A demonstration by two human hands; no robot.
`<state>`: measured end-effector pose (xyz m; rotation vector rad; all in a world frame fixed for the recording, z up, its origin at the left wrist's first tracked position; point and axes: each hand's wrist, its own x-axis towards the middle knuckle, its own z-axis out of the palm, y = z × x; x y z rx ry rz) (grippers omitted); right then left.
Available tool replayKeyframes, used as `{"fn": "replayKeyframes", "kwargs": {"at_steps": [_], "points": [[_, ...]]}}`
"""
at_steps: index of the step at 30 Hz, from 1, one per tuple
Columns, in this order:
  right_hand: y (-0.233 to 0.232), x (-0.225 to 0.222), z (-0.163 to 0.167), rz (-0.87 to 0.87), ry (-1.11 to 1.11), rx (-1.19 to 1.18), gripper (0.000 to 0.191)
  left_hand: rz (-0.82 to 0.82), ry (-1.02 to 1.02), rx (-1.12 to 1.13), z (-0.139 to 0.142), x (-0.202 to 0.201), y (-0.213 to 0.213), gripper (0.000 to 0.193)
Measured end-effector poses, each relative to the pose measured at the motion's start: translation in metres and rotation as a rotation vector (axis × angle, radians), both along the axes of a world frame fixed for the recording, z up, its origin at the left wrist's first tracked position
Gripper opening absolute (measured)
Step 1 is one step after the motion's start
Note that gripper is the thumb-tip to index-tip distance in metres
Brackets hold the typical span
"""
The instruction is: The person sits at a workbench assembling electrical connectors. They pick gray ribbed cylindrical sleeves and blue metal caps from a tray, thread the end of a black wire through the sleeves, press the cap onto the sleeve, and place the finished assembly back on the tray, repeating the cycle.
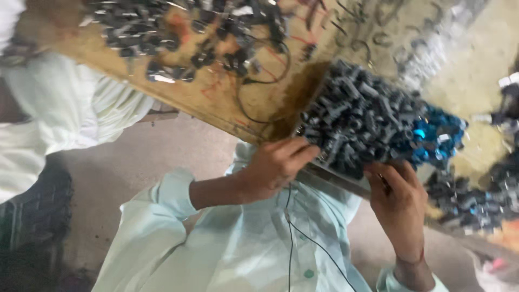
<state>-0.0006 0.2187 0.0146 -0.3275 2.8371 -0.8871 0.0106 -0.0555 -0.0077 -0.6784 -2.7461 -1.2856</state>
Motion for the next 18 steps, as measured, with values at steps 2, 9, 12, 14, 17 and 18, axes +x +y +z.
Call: {"fn": "replayKeyframes", "kwargs": {"at_steps": [2,9,12,14,17,18], "points": [[0.005,0.001,-0.003,-0.100,-0.155,-0.258,0.010,0.046,-0.062,0.165,0.004,-0.001,0.004,0.022],[0.017,0.010,-0.006,-0.182,-0.639,-1.044,0.008,-0.025,-0.819,1.035,0.001,-0.008,0.060,0.015],[0.018,0.010,-0.006,-0.187,-0.653,-1.104,0.009,-0.097,-0.708,1.044,-0.002,-0.012,0.067,0.016],[0.018,0.010,-0.006,-0.190,-0.659,-1.092,0.009,-0.119,-0.640,0.963,-0.003,-0.015,0.066,0.016],[0.017,0.010,-0.002,-0.182,-0.635,-1.005,0.008,-0.181,-0.509,0.855,-0.003,-0.019,0.063,0.019],[0.016,0.011,-0.001,-0.183,-0.609,-0.951,0.009,-0.208,-0.462,0.821,-0.002,-0.019,0.062,0.021]]}}
